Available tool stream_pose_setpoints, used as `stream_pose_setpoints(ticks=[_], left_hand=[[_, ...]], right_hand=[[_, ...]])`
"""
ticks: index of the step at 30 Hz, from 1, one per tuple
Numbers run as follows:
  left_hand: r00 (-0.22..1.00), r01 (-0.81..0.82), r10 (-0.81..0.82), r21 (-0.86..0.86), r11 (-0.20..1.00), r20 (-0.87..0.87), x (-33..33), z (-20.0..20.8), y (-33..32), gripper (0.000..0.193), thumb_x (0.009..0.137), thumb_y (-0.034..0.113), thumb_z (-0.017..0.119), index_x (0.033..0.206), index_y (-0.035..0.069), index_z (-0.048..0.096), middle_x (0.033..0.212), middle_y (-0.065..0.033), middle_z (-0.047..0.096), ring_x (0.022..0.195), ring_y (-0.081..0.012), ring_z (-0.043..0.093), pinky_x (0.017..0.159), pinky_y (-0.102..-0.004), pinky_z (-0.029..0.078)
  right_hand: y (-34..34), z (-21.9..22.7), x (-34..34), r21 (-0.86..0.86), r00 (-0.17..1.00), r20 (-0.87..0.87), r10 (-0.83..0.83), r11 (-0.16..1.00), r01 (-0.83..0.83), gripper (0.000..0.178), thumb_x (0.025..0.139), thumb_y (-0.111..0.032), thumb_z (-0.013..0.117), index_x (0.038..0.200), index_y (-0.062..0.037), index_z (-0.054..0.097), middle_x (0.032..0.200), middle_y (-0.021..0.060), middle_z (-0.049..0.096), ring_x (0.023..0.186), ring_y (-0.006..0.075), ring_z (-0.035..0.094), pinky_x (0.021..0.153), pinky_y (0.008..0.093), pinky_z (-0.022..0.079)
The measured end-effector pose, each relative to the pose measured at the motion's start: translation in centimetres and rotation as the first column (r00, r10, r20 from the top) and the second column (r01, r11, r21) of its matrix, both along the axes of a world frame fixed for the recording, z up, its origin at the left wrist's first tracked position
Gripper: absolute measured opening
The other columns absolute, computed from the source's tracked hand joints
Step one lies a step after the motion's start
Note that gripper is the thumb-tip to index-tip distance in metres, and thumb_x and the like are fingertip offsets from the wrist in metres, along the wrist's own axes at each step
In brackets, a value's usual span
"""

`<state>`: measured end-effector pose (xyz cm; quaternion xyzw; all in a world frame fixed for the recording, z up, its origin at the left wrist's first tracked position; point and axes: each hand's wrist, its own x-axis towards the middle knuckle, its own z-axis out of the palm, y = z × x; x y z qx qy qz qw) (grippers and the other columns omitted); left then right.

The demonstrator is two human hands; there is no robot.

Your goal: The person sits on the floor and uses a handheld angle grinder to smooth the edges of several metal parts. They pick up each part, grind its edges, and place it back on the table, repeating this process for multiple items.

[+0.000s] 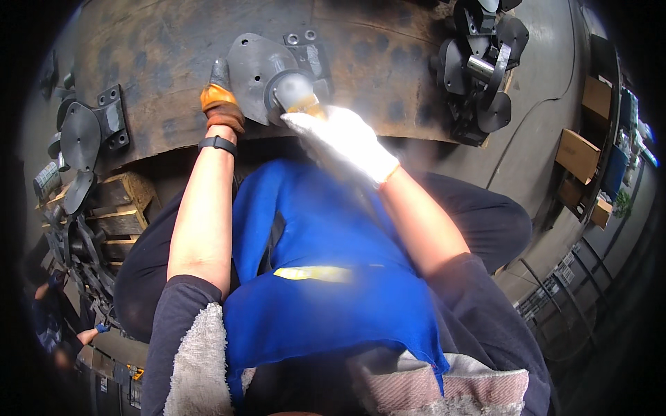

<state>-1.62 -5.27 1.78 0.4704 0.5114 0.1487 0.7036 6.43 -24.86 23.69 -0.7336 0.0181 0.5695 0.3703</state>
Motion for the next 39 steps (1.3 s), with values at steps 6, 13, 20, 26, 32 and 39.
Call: stream_pose_setpoints(ticks=[6,13,20,26,32,39], left_hand=[[0.999,0.031,-0.030,0.032,0.999,-0.033,0.2,1.8,-0.3,0.056,0.098,0.047,0.059,0.125,-0.002,0.065,0.122,-0.0050,0.067,0.107,-0.0177,0.059,0.098,-0.0305,0.046],[0.992,0.008,-0.004,0.030,1.000,-0.125,0.8,4.0,-0.6,0.057,0.099,0.049,0.057,0.122,-0.003,0.067,0.118,-0.0061,0.069,0.104,-0.0175,0.061,0.094,-0.0313,0.049],[0.995,0.037,-0.029,0.086,0.996,-0.093,0.2,2.4,-0.4,0.057,0.098,0.050,0.057,0.120,-0.002,0.068,0.116,-0.0053,0.069,0.100,-0.0168,0.062,0.092,-0.0317,0.049],[0.992,0.061,-0.052,0.083,0.995,-0.111,0.3,1.9,-0.4,0.055,0.099,0.049,0.056,0.118,-0.001,0.069,0.114,-0.0049,0.070,0.098,-0.0169,0.062,0.090,-0.0309,0.050],[0.997,-0.007,0.019,0.155,0.988,-0.076,0.1,-0.8,0.1,0.057,0.098,0.052,0.056,0.102,-0.002,0.073,0.090,-0.0054,0.071,0.079,-0.0186,0.058,0.076,-0.0337,0.050],[0.990,-0.056,0.068,0.099,0.993,-0.120,0.7,1.7,-0.6,0.059,0.096,0.054,0.060,0.106,-0.003,0.072,0.096,-0.0069,0.070,0.084,-0.0193,0.059,0.081,-0.0344,0.049]], right_hand=[[0.8,0.1,0.9,0.013,1.000,0.021,0.005,1.000,-0.005,0.040,0.092,-0.046,0.068,0.083,-0.0068,0.065,0.066,-0.0003,0.059,0.056,0.0087,0.053,0.053,0.0254,0.043],[0.4,0.1,0.8,-0.019,0.986,0.125,0.107,0.994,-0.106,0.042,0.092,-0.047,0.068,0.079,-0.0077,0.063,0.066,-0.0003,0.058,0.055,0.0085,0.052,0.052,0.0258,0.043],[0.8,-0.2,1.3,0.060,0.998,-0.012,-0.061,0.996,0.062,0.040,0.091,-0.045,0.068,0.080,-0.0074,0.064,0.066,-0.0001,0.059,0.056,0.0086,0.053,0.053,0.0255,0.043],[-0.4,-0.5,0.6,0.012,0.999,0.007,-0.054,0.998,0.054,0.039,0.092,-0.044,0.067,0.083,-0.0065,0.065,0.066,-0.0001,0.058,0.055,0.0085,0.052,0.050,0.0257,0.041],[1.6,0.3,1.9,0.007,0.997,0.081,-0.014,1.000,0.014,0.040,0.093,-0.044,0.066,0.080,-0.0065,0.064,0.063,0.0006,0.057,0.054,0.0091,0.051,0.049,0.0269,0.040],[-3.2,-0.3,-0.1,-0.010,0.999,-0.036,-0.003,1.000,0.003,0.038,0.095,-0.044,0.064,0.089,-0.0061,0.063,0.072,0.0032,0.061,0.060,0.0114,0.056,0.056,0.0264,0.046]])
